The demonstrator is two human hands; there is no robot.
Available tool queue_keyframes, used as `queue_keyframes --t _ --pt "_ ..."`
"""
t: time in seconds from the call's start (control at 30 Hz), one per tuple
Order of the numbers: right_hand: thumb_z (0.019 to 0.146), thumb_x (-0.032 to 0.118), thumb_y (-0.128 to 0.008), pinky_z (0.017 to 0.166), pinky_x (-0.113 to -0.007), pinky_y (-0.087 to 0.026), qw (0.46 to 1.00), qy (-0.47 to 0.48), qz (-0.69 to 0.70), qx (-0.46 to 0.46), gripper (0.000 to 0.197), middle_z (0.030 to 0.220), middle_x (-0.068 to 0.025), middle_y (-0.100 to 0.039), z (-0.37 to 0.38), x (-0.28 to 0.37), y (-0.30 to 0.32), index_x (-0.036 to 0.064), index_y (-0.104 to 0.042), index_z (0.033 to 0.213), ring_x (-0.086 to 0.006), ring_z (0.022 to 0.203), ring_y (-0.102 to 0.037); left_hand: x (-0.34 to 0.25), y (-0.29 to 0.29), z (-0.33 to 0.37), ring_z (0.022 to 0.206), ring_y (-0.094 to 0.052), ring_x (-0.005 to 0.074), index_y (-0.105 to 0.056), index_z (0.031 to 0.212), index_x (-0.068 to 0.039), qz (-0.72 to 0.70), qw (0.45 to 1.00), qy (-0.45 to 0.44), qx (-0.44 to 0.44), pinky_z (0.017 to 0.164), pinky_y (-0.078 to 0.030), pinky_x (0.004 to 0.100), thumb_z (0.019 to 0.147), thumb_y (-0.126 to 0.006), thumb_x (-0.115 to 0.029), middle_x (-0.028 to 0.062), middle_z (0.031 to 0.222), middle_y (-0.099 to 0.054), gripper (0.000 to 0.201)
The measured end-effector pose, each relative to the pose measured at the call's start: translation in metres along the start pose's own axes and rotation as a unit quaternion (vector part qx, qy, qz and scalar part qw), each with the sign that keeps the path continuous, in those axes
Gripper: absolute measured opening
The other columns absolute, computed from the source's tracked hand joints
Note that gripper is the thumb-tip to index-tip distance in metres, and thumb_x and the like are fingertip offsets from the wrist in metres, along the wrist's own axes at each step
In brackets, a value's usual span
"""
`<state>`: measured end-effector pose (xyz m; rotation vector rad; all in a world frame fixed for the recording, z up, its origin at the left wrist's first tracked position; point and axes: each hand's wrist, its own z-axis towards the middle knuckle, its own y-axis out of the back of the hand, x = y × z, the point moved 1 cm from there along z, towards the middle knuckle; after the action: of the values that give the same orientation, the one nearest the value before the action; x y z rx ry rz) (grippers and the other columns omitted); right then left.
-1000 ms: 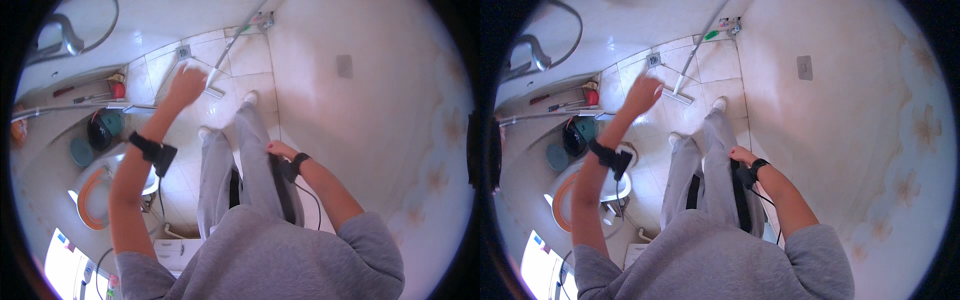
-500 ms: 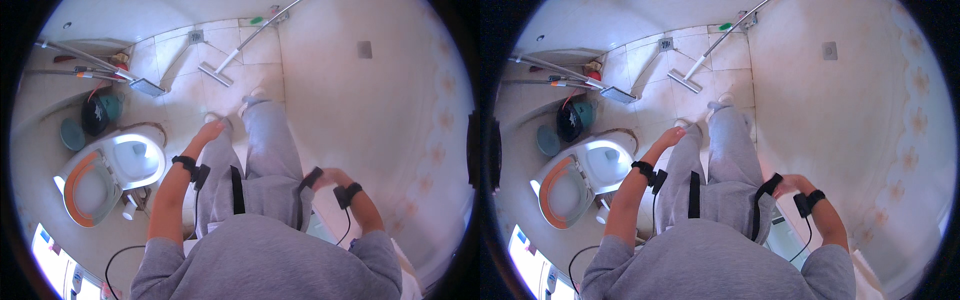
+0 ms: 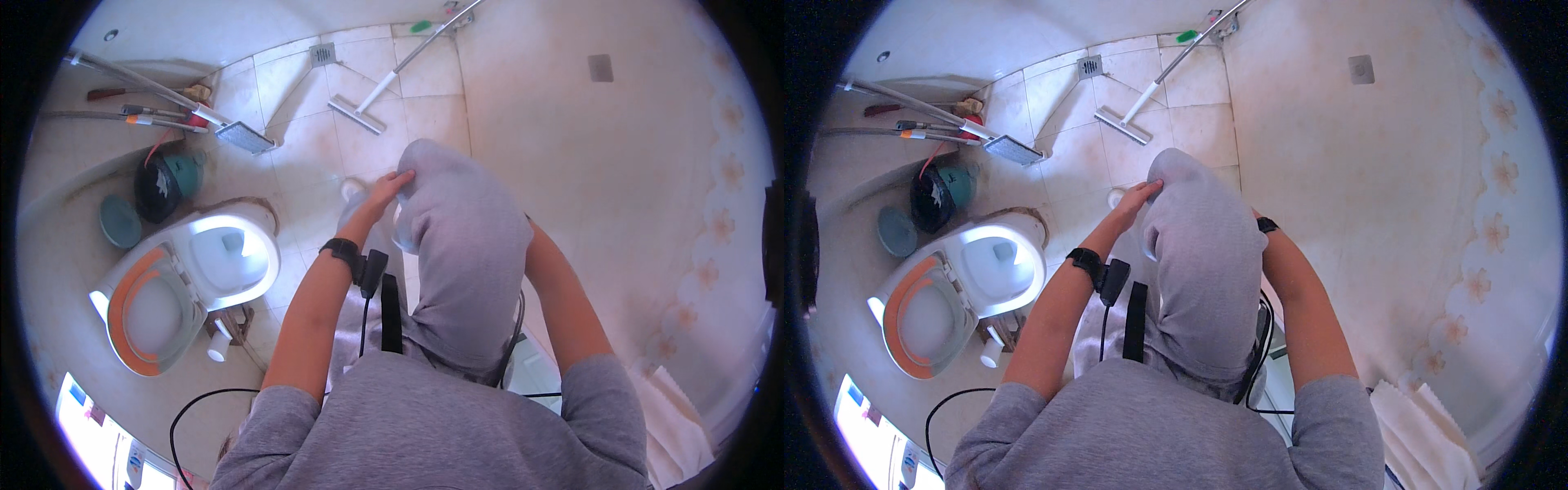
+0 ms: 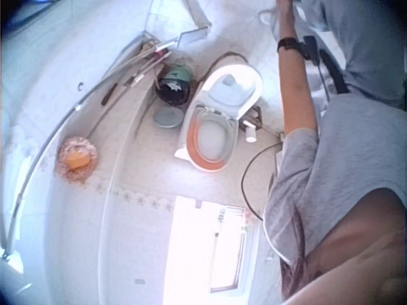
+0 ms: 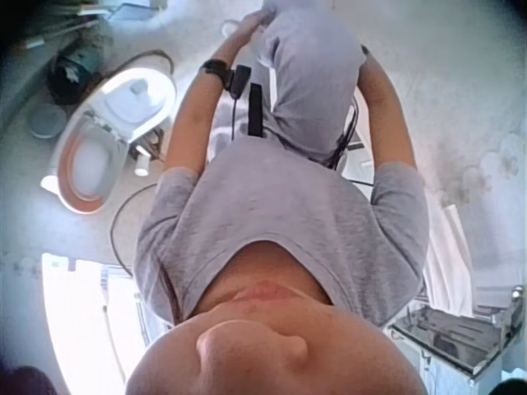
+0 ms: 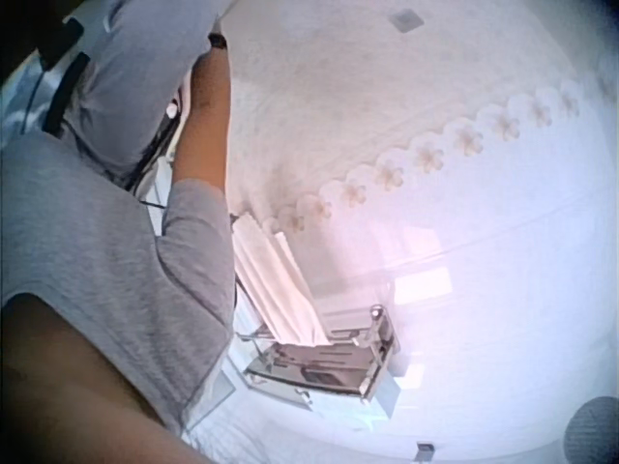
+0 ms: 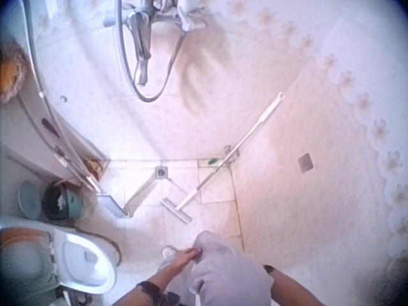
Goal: The person cleans the bathroom floor by first wiping it with a cloth, then spraying a cleaning solution from a green bottle, and finally mopping the floor with a mop. They also handle a white bottle and place it on the window sill.
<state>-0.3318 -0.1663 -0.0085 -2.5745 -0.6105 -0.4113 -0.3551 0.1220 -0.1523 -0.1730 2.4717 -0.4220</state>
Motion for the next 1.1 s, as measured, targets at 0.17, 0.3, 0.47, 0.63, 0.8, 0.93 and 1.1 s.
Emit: queue_keyframes --t 0.17,0.3,0.47,0.63,0.8,0.93,1.1 --pt "0.083 0.027 -0.054 0.069 -0.033 -0.043 0.982 0.095 -0.129 -0.097 0.029 0.084 -0.0089 -0.059 0.026 0.067 -0.018 0.0014 -0.051 0.097 -0.0188 0.078 -0.055 -0.026 0.029 -0.028 0.081 -0.059 0.0204 -0.060 0.097 0.002 0.283 0.957 0.061 -0.031 0.073 -0.045 0.0304 0.073 -0.062 -0.042 0.0120 0.088 -0.063 0.050" --pt "0.082 0.024 -0.056 0.063 -0.031 -0.044 0.769 0.223 -0.327 -0.502 0.025 0.078 -0.0079 -0.059 0.046 0.100 -0.026 -0.0004 -0.051 0.087 -0.0184 0.073 -0.055 -0.071 0.029 -0.057 0.078 -0.057 0.0314 -0.057 0.086 0.002 0.246 0.934 -0.097 -0.240 0.069 -0.044 0.0367 0.068 -0.066 -0.034 0.0209 0.078 -0.059 0.040" --pt "0.079 0.012 -0.058 0.055 -0.030 -0.041 0.719 0.388 -0.238 -0.526 0.015 0.063 -0.0065 -0.050 0.011 0.041 -0.056 0.0016 -0.047 0.080 -0.0157 0.058 -0.049 -0.059 -0.005 -0.144 0.072 -0.053 0.0360 -0.050 0.087 0.001 0.348 0.848 -0.320 -0.239 0.065 -0.042 0.0405 0.073 -0.063 -0.024 0.0185 0.068 -0.053 0.031" --pt "0.078 0.009 -0.057 0.054 -0.029 -0.040 0.703 0.309 -0.274 -0.580 0.012 0.066 -0.0042 -0.048 0.004 0.050 -0.024 0.0035 -0.047 0.082 -0.0141 0.060 -0.047 -0.060 0.002 -0.138 0.069 -0.056 0.0325 -0.050 0.093 -0.004 0.164 0.929 -0.228 -0.241 0.063 -0.044 0.0362 0.077 -0.059 -0.017 0.0163 0.076 -0.057 0.022" --pt "0.076 0.011 -0.061 0.063 -0.033 -0.043 0.682 0.328 -0.348 -0.554 0.016 0.076 -0.0142 -0.054 0.013 0.015 -0.013 0.0037 -0.050 0.085 -0.0268 0.070 -0.054 -0.029 0.011 -0.124 0.079 -0.055 0.0317 -0.051 0.086 -0.005 0.342 0.874 -0.295 -0.176 0.069 -0.043 0.0374 0.071 -0.062 -0.012 0.0140 0.075 -0.055 0.019" --pt "0.069 0.008 -0.067 0.078 -0.038 -0.040 0.794 0.217 -0.503 -0.263 0.020 0.083 -0.0145 -0.055 0.018 -0.083 -0.004 0.0047 -0.052 0.082 -0.0328 0.083 -0.051 0.047 0.034 -0.106 0.088 -0.052 0.0323 -0.051 0.084 -0.004 0.501 0.848 -0.159 0.063 0.076 -0.041 0.0396 0.069 -0.062 -0.010 0.0137 0.083 -0.055 0.020" --pt "0.070 0.011 -0.064 0.080 -0.036 -0.041 0.896 0.122 -0.357 -0.235 0.033 0.089 -0.0145 -0.057 0.067 -0.153 0.020 0.0051 -0.055 0.101 -0.0260 0.094 -0.053 0.116 -0.006 -0.075 0.084 -0.055 0.0343 -0.053 0.090 -0.005 0.391 0.914 -0.105 0.013 0.073 -0.043 0.0406 0.069 -0.059 -0.008 0.0159 0.085 -0.057 0.022"
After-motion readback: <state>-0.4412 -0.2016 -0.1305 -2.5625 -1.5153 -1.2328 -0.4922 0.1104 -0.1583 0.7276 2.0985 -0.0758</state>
